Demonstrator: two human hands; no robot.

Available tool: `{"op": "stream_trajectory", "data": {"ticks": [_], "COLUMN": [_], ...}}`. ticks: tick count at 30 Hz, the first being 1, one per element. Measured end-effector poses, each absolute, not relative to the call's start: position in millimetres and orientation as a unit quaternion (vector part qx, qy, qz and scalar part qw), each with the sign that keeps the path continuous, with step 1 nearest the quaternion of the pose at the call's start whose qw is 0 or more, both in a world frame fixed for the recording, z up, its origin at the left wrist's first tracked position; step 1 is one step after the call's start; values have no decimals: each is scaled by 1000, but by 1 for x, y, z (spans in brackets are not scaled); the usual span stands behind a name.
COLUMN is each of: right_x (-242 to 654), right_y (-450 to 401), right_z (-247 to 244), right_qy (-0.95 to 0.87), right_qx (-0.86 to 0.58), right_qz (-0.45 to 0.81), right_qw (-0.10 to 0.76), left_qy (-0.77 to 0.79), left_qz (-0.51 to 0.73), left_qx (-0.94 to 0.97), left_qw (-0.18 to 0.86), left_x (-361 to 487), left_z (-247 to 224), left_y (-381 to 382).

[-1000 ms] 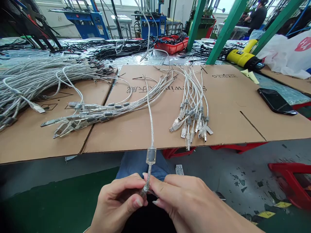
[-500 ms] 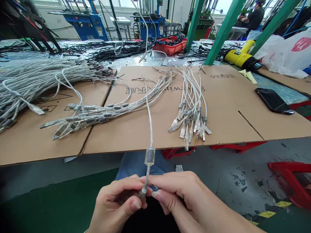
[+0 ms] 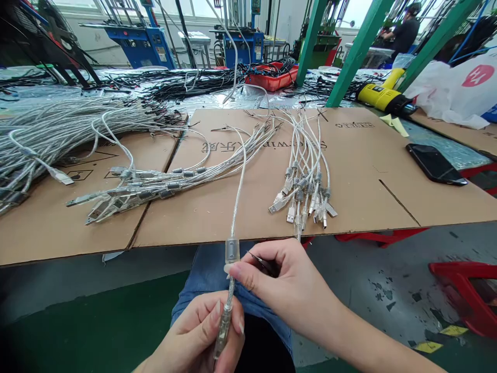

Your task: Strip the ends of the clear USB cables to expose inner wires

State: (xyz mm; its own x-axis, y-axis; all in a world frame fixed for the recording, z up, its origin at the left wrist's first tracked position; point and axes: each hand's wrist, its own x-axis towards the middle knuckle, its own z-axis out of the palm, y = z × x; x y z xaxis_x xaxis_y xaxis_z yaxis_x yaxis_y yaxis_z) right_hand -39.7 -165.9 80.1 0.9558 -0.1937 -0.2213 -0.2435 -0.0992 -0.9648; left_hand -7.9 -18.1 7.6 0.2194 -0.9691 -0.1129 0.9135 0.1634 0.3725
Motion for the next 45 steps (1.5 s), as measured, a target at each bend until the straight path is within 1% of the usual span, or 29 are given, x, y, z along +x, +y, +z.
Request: {"op": "stream_trajectory", "data": {"ticks": [7,14,17,19,21,29,33,41,43,45], "right_x": [-42,-31,-29,-29,-28,-26,-29,-38,-43,-51], "right_y": [-166,-173,-172,-170,-168,-167,-166,-161,-162,-166], "right_z": [80,72,71,72,73,69,69,68,69,72], "right_qy": [153,153,171,185,189,171,176,193,173,134], "right_qx": [-718,-649,-632,-636,-642,-643,-664,-712,-719,-729], "right_qz": [24,72,53,22,2,-28,-50,-115,-105,-52], "right_qw": [679,742,754,749,743,746,725,665,665,669], "left_qy": [-114,-106,-124,-124,-105,-96,-91,-52,-64,-78], "left_qz": [-595,-642,-583,-553,-561,-558,-556,-595,-588,-571], "left_qx": [216,107,173,225,239,183,165,144,148,160], "left_qw": [766,751,784,793,785,803,809,789,793,801], "left_x": [-5,-1,-3,-5,-6,-6,-7,-2,-1,-1], "left_z": [11,19,15,10,6,5,7,10,10,11], "left_y": [-18,-16,-18,-19,-20,-19,-18,-17,-17,-17]}}
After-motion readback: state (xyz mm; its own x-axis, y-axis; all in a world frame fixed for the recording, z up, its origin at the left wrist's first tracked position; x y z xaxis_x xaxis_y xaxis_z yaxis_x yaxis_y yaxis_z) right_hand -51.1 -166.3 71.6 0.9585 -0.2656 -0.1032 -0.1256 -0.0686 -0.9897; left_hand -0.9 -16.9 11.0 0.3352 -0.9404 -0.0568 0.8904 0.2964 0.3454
